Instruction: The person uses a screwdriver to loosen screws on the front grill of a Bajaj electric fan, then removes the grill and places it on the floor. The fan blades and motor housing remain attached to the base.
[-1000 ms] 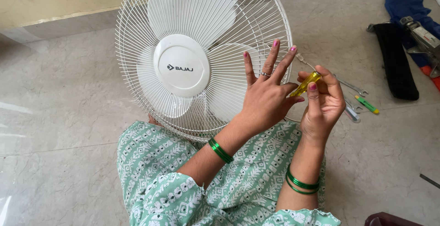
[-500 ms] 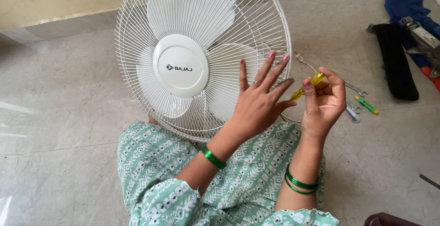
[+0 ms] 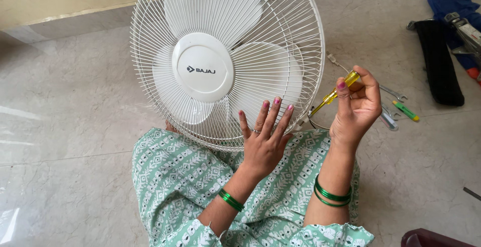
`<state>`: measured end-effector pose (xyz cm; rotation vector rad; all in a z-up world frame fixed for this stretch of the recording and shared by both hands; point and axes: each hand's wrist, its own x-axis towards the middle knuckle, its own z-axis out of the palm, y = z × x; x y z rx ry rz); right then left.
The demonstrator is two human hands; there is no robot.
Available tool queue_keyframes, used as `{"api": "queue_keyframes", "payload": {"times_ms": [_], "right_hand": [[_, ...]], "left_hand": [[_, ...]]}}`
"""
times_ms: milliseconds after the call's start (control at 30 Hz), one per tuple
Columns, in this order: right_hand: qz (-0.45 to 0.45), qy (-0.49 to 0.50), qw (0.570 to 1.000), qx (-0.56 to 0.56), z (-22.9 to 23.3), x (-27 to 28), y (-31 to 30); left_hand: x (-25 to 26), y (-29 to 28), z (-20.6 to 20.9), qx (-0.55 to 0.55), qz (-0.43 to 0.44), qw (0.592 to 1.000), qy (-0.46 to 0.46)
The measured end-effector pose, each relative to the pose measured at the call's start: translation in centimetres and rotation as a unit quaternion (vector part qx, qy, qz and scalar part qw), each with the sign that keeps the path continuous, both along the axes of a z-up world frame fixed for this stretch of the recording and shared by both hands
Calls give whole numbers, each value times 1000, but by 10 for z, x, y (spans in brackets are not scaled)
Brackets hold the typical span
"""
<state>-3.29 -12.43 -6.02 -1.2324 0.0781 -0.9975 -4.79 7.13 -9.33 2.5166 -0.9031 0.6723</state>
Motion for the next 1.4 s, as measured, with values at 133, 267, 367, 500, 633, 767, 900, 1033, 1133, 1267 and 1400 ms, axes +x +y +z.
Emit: {"api": "queue_keyframes", "payload": {"times_ms": [133,267,367,500,633,767,900,1033,1133,1267,1400], "right_hand": [[22,-3,1000,15,-2,-1,-3],[46,-14,999,16,-2,0,-5],[74,-17,997,24,-1,-2,-5],[68,-7,997,40,3,-3,-4],[34,17,999,36,3,-4,-4],[-11,18,1000,9,-5,-1,-3],[-15,11,1000,-21,-12,1,-12],[-12,23,999,-28,-15,1,-15],[-6,34,999,-40,-14,1,-14],[22,23,998,-49,-11,-1,-10],[57,14,998,-30,-10,-1,-7]], "left_hand": [[-1,-2,-4,-7,7,1000,-1],[0,-4,-4,-8,11,1000,-7],[-1,-4,-4,-10,10,1000,-2],[-1,-5,-4,-11,13,1000,-7],[-1,-6,-5,-12,17,1000,-17],[-1,-6,-4,-6,22,1000,-19],[-1,-6,-4,-9,23,1000,-19],[-1,-8,-4,-24,22,999,-27],[-1,-9,-4,-20,25,999,-31],[-1,-8,-3,-26,21,999,-22],[-1,-8,-3,-20,24,999,-27]]}}
